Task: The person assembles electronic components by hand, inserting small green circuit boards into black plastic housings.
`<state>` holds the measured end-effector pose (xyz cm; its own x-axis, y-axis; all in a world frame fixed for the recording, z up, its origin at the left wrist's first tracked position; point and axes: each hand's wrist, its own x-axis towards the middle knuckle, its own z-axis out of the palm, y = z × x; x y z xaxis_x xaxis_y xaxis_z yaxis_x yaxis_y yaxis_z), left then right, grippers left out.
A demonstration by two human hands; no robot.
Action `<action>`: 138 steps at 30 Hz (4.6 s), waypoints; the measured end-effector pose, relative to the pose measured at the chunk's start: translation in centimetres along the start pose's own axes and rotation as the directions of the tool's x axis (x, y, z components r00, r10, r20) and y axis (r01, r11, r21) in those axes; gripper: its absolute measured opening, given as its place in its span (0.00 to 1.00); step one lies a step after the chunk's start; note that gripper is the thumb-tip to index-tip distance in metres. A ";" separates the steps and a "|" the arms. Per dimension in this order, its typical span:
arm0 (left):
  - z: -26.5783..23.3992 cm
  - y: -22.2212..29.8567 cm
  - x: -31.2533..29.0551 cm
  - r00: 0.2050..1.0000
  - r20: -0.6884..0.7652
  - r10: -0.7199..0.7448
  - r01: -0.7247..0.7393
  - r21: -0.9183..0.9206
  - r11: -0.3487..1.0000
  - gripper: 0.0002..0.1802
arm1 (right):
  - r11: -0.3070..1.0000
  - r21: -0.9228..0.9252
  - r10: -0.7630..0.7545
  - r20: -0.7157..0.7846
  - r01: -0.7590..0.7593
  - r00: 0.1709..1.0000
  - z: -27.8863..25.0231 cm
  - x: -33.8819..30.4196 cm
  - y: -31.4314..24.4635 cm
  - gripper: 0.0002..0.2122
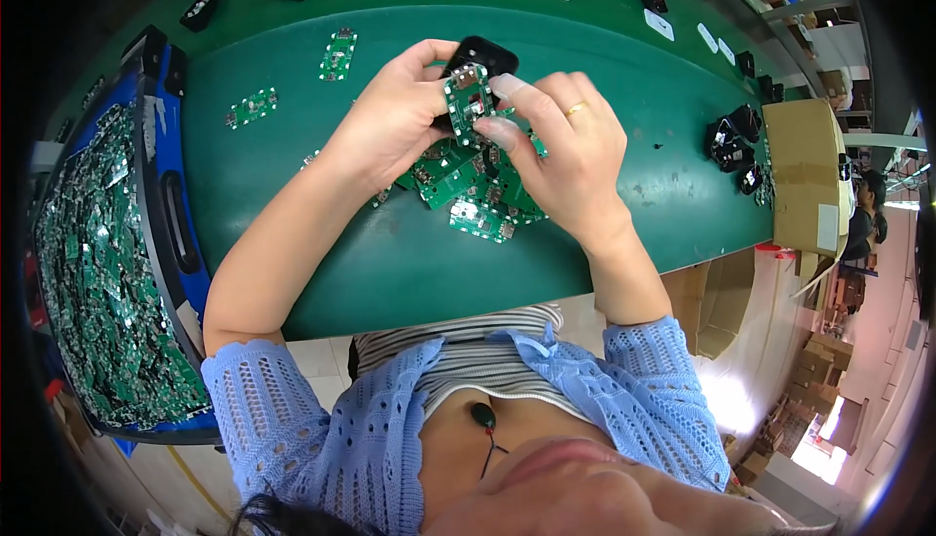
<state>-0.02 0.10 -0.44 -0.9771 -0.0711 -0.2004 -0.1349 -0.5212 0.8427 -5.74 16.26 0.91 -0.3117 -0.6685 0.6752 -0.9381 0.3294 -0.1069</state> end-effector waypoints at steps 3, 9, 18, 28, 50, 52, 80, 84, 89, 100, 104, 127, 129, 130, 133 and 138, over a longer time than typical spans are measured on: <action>1.1 -0.4 -0.5 0.997 -0.066 0.034 -0.036 -0.027 0.999 0.17 | 0.979 0.183 -0.051 -0.210 0.090 0.976 1.5 -0.1 0.8 0.14; 1.9 -1.1 -1.2 0.985 -0.062 0.160 -0.160 0.005 0.987 0.16 | 0.974 0.161 -0.100 -0.317 0.157 0.943 2.1 0.1 1.5 0.11; 2.6 -1.3 -1.5 0.979 -0.027 0.201 -0.200 0.023 0.979 0.20 | 0.983 0.170 -0.017 -0.271 0.065 0.962 1.9 0.5 1.9 0.11; 2.4 -1.9 -1.5 0.953 0.037 0.300 -0.302 0.141 0.943 0.20 | 0.996 0.012 -0.084 -0.166 0.087 0.983 1.4 0.6 1.8 0.10; 3.1 0.1 3.7 0.868 0.012 0.497 -0.457 0.412 0.788 0.13 | 0.152 0.896 0.445 0.314 -0.417 0.838 2.6 1.3 4.0 0.17; 2.9 0.3 5.0 0.860 0.024 0.509 -0.473 0.408 0.781 0.13 | 0.218 0.872 0.453 0.306 -0.437 0.837 3.0 1.8 4.8 0.17; 1.8 0.4 6.0 0.870 0.183 0.457 -0.457 0.646 0.612 0.16 | 0.773 0.125 0.632 -0.236 -0.622 0.738 -5.6 -10.7 14.6 0.04; 4.7 -0.2 3.3 0.982 0.180 -0.065 -0.005 0.367 0.930 0.31 | 0.964 0.243 0.141 -0.124 -0.108 0.982 -3.3 -5.0 8.4 0.05; 3.4 0.2 1.9 0.979 0.179 -0.101 0.041 0.312 0.949 0.26 | 0.947 0.322 0.055 -0.106 -0.018 0.993 -1.3 -1.8 5.3 0.04; -0.6 0.5 1.5 0.960 -0.089 0.267 -0.184 0.515 0.837 0.15 | 0.846 0.497 0.219 0.007 -0.193 0.976 1.3 2.4 4.5 0.15; -1.2 0.8 2.1 0.981 -0.139 0.137 -0.096 0.265 0.959 0.15 | 0.991 0.103 0.053 0.299 -0.087 0.953 2.2 -1.0 6.1 0.14; -1.5 0.1 2.6 0.957 -0.195 0.217 -0.149 0.310 0.939 0.16 | 0.787 0.288 0.342 0.533 -0.546 0.774 3.0 -1.2 5.3 0.11; -1.5 0.2 2.5 0.956 -0.198 0.216 -0.148 0.311 0.939 0.16 | 0.788 0.272 0.361 0.523 -0.553 0.772 2.6 -1.3 5.9 0.10; -1.4 0.3 2.4 0.957 -0.199 0.213 -0.144 0.312 0.939 0.16 | 0.787 0.255 0.383 0.512 -0.562 0.769 2.3 -1.4 6.2 0.08; -1.4 0.1 2.5 0.959 -0.222 0.174 -0.108 0.281 0.954 0.15 | 0.506 0.566 0.493 0.429 -0.651 0.757 1.7 -1.1 6.2 0.07; -0.9 -0.2 2.2 0.969 -0.202 0.139 -0.082 0.267 0.960 0.15 | 0.178 0.838 0.555 0.347 -0.515 0.756 0.3 0.1 3.6 0.06</action>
<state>-1.99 -0.67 -1.52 -0.9327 -0.3137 -0.1780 -0.0930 -0.2674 0.9591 -9.16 17.16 0.41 -0.8088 -0.5537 0.1983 -0.1332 -0.1559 -0.9787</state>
